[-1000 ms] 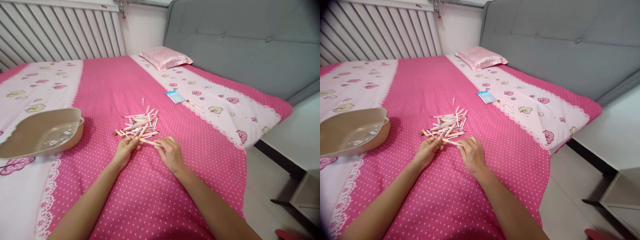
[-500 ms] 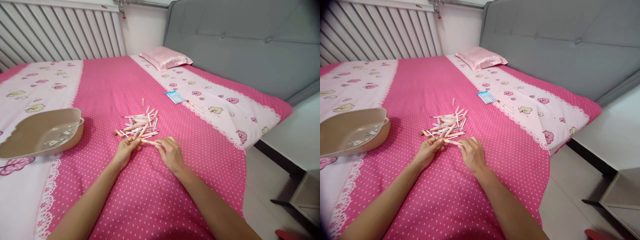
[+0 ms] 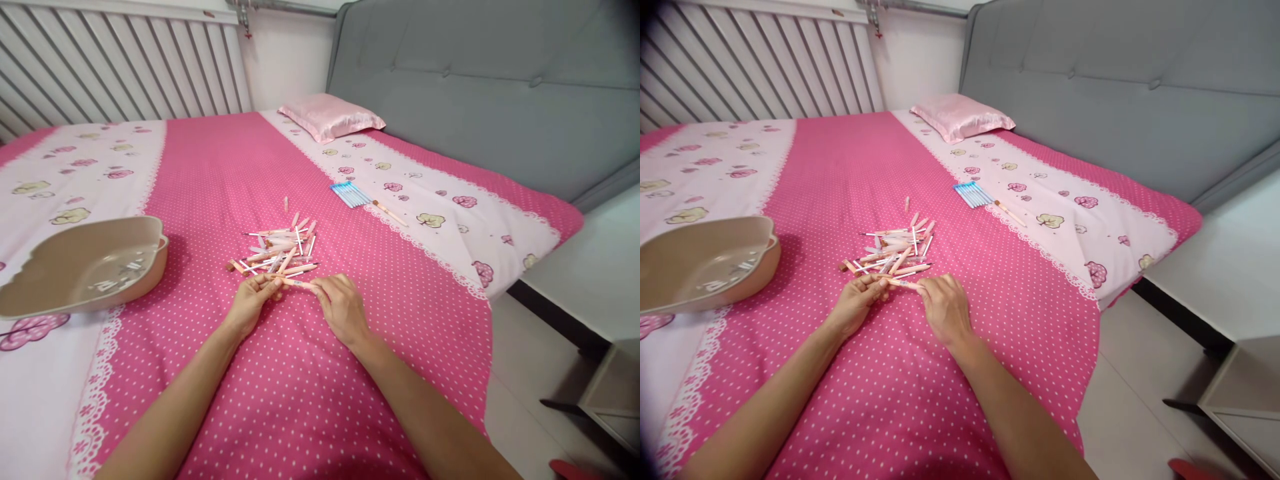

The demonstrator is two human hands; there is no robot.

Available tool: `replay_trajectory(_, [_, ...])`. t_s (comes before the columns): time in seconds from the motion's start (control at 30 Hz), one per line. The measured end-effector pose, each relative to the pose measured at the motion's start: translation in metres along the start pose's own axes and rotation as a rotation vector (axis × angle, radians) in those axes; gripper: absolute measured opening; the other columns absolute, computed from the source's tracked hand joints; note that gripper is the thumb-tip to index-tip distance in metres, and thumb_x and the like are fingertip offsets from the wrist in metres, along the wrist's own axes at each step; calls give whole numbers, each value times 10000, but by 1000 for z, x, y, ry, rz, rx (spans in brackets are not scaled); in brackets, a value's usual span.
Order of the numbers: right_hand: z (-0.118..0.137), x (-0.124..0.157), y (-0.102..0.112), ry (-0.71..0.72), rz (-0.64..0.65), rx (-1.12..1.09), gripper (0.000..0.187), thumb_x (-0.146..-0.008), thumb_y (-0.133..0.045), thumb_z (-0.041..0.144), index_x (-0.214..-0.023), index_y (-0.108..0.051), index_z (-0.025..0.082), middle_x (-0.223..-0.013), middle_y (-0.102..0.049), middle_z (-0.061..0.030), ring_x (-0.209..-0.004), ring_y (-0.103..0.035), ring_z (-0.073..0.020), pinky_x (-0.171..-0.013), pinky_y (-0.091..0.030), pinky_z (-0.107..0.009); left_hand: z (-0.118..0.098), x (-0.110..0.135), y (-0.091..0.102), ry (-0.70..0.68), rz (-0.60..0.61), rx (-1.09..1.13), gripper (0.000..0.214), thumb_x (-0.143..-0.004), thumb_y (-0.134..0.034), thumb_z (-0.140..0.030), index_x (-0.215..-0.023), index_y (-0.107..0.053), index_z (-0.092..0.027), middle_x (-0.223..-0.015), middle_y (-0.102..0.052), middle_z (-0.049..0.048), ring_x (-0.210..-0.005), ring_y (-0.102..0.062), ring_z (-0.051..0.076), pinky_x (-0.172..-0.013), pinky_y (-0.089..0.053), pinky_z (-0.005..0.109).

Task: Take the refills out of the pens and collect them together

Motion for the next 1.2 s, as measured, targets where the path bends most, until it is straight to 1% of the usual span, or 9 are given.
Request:
replay_trajectory(0.2, [0,0,-1,1,6,24,251,-925,-436,315,-912,-658,199,-826,-676,-44,-768,-539,-189,-711,-412,-318,-1,1,-2,6,20,33,301,-583,-798,-325,-792,-691,-138,-686,-649,10,-540,-509,66,-539,-399,183])
replay_trajectory(0.4, [0,0,-1,-18,11,13,234,-918,-452,308,-907,-658,197,-810,-670,-43,-764,-540,-185,-711,-417,-311,-1,2,-4,-10,67,36,256,-648,-760,-298,-842,-685,-149,-699,-634,0,-547,-494,59,-548,-392,179])
replay_trajectory(0.5, [2,-1,-1,-12,12,-2,228,-916,-459,299,-919,-655,182,-815,-668,-47,-763,-544,-182,-715,-419,-306,-1,2,-3,-10,73,37,287,-654,-758,-280,-899,-677,-154,-726,-641,5,-561,-498,63,-560,-395,181])
replay_trajectory(0.57, [5,-1,-1,3,16,-18,232,-919,-452,295,-926,-652,177,-824,-669,-48,-763,-547,-179,-716,-422,-302,-1,3,-3,-8,84,35,299,-650,-764,-271,-909,-668,-156,-698,-633,-3,-554,-493,64,-552,-388,179])
replay_trajectory(0.67, [7,-1,-1,25,20,-34,245,-925,-438,301,-932,-650,178,-835,-672,-46,-765,-553,-176,-710,-426,-299,-1,4,-7,-1,124,19,237,-650,-766,-272,-821,-656,-149,-625,-595,-27,-529,-474,58,-534,-372,175])
replay_trajectory(0.77, [9,-1,-1,40,21,-39,252,-927,-432,311,-931,-650,183,-836,-673,-41,-763,-557,-175,-712,-423,-297,-2,6,-11,3,172,-5,203,-680,-746,-294,-730,-629,-137,-600,-586,-29,-521,-469,55,-532,-367,176])
replay_trajectory(0.97, [6,1,-4,17,36,-60,256,-924,-433,324,-964,-644,184,-835,-661,-48,-766,-568,-177,-685,-435,-287,-1,7,-12,12,174,-34,223,-693,-736,-317,-711,-619,-128,-603,-611,-14,-515,-475,57,-526,-366,182])
replay_trajectory(1.07, [5,3,-4,3,52,-95,245,-921,-438,309,-1004,-625,174,-854,-647,-58,-793,-579,-178,-702,-449,-283,1,6,-11,21,172,-41,231,-697,-732,-331,-706,-617,-131,-615,-630,-7,-520,-488,60,-535,-375,185])
replay_trajectory(1.2, [6,3,-4,20,69,-115,205,-871,-528,260,-1044,-585,165,-924,-639,-70,-848,-580,-193,-740,-458,-300,3,5,-10,29,172,-34,250,-694,-731,-351,-691,-610,-133,-614,-646,0,-508,-492,61,-527,-377,187])
Point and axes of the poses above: each hand's wrist, its own x-axis away from the middle knuckle, its own y-axis out of the back of the hand, z = x × y, the point moved 6 cm from there along -x, towards the middle knuckle
